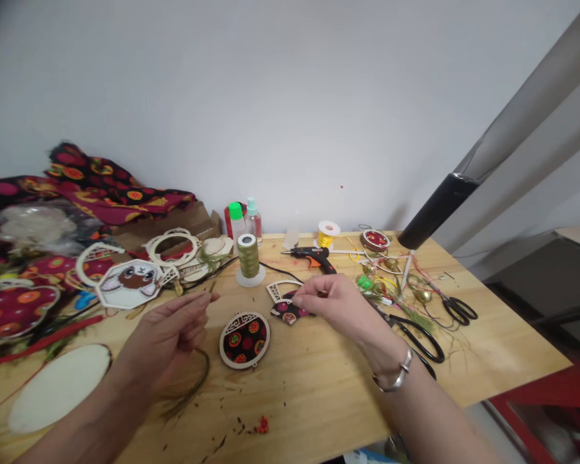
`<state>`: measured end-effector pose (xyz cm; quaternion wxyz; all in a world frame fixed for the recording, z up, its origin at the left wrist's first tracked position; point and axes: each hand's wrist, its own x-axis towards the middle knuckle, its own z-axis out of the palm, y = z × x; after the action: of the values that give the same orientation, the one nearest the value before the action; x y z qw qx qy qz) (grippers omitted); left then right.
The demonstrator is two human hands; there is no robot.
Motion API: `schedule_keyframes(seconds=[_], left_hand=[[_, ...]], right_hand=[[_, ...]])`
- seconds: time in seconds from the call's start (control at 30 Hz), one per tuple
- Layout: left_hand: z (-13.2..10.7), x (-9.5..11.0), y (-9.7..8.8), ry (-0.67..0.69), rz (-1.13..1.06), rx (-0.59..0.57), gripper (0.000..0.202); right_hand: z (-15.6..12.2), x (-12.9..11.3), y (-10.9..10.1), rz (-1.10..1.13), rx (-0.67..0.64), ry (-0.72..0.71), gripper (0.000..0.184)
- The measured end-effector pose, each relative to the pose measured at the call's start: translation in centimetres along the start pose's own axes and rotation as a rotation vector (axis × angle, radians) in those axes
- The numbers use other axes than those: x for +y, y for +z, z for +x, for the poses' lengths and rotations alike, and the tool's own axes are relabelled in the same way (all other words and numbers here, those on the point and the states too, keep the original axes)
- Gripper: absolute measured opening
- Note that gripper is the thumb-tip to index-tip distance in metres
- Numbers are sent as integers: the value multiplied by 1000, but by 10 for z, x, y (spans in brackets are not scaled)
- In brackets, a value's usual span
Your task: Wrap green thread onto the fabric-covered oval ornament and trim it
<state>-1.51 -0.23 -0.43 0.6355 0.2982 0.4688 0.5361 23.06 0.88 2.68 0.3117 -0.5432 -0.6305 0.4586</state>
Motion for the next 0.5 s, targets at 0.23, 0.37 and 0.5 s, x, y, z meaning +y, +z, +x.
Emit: schedule_keyframes(seconds=[0.23, 0.37, 0.5], left_hand=[[-8, 3, 4, 122, -37, -62, 19], [-11, 4, 4, 109, -31, -121, 14], [-10, 1, 4, 71, 44, -174, 14]], right_hand=[[16, -37, 48, 230, -278, 52, 13], [20, -44, 61, 150, -252, -31, 11], [22, -38, 58, 138, -228, -27, 14]])
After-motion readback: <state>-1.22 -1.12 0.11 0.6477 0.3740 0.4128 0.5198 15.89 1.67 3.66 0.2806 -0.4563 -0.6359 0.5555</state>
